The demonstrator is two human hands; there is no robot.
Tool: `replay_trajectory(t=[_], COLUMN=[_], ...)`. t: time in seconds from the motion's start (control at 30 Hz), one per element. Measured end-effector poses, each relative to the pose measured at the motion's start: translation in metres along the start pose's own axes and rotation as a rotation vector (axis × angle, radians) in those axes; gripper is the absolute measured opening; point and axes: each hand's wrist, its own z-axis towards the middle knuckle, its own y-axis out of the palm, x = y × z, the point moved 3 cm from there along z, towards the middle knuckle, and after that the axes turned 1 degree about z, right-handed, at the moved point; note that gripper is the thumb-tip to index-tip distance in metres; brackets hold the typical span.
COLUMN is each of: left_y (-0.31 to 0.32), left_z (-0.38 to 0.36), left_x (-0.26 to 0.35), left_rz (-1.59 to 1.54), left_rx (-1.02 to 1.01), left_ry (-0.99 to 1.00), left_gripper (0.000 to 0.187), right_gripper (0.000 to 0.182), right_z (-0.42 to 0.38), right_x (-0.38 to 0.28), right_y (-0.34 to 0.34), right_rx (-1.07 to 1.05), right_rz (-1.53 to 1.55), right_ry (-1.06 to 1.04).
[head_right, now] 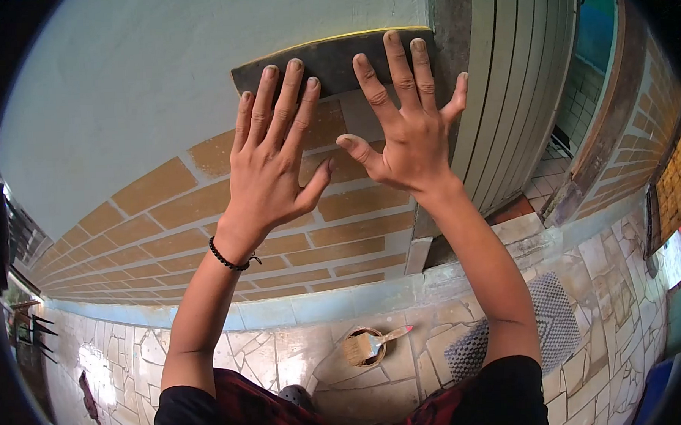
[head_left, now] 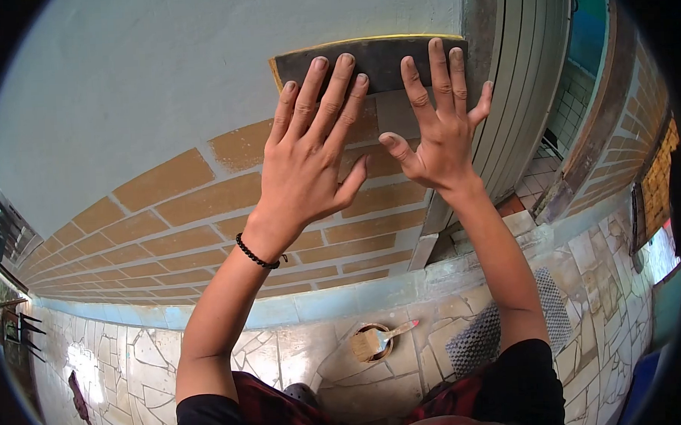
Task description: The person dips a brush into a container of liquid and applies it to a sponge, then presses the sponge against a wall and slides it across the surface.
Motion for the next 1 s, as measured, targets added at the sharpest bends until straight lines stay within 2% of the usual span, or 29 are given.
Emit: replay_trajectory(t=[0.7,1.0], left_y=[0.011,0.012], left_z=[0.010,0.010], left_x=[0.004,0.002], left_rz=[-0.012,0.011], left_rx=[0.050,0.041], left_ry=[-0.005,0.007], left_gripper=[0.090,0.094], right_gripper=[0.095,0.092], right_z=[0.002,0.003], right_x=[-0.004,-0.006], right_y=[0.008,0.011], right_rx=[0.010,0.054], right_rz=[-0.058,0.033], right_ry=[-0.018,0.015])
